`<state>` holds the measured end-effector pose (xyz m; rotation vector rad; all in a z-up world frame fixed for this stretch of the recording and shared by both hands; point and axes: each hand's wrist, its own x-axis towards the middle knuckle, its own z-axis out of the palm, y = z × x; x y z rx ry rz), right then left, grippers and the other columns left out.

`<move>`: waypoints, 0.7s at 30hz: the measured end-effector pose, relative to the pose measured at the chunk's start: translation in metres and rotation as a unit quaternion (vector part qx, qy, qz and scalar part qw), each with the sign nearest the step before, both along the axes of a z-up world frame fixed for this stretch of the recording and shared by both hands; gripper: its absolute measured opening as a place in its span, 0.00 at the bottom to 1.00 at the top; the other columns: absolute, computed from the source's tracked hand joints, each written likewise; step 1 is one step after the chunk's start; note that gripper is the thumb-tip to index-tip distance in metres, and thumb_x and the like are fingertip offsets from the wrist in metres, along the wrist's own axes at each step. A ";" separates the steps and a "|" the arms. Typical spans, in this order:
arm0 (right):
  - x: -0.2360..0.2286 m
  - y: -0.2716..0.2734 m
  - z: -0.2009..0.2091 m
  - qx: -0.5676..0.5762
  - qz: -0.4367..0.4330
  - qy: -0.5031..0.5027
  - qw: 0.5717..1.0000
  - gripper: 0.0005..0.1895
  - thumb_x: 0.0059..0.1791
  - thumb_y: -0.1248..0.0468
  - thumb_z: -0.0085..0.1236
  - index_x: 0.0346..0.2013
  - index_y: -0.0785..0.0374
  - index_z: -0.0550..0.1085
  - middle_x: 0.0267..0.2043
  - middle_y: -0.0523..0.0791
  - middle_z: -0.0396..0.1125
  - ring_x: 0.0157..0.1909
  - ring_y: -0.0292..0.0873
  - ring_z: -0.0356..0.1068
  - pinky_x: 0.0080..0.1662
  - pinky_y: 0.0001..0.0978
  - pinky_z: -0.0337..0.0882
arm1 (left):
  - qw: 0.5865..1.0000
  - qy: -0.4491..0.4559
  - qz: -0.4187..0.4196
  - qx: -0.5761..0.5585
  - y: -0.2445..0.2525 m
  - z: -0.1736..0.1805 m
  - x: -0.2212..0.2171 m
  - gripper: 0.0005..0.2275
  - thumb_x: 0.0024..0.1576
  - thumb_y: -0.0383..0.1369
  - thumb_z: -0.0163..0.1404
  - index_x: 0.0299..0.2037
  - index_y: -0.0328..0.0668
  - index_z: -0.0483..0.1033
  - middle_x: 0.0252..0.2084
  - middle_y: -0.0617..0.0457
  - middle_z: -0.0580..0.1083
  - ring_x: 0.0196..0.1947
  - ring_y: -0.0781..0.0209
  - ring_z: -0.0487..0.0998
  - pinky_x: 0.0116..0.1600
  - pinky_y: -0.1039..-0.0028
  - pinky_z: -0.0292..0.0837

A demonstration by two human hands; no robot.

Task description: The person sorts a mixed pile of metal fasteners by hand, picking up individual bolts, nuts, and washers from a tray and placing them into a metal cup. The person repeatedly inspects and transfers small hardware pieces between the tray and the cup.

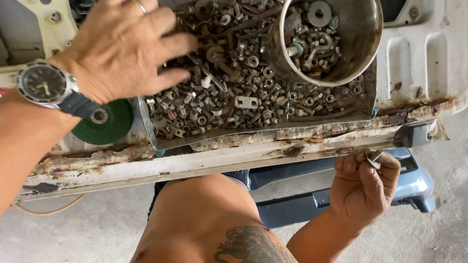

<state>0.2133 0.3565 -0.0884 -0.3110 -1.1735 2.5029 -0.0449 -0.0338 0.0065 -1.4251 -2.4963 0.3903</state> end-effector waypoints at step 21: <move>-0.045 -0.013 0.013 0.009 0.060 -0.014 0.998 0.09 0.60 0.74 0.51 0.55 0.68 0.71 0.48 0.54 0.72 0.40 0.45 0.68 0.42 0.35 0.67 | 0.969 -0.170 -0.138 0.112 0.084 -0.045 0.015 0.18 0.50 0.57 0.52 0.42 0.60 0.74 0.41 0.54 0.76 0.46 0.55 0.75 0.52 0.62 0.68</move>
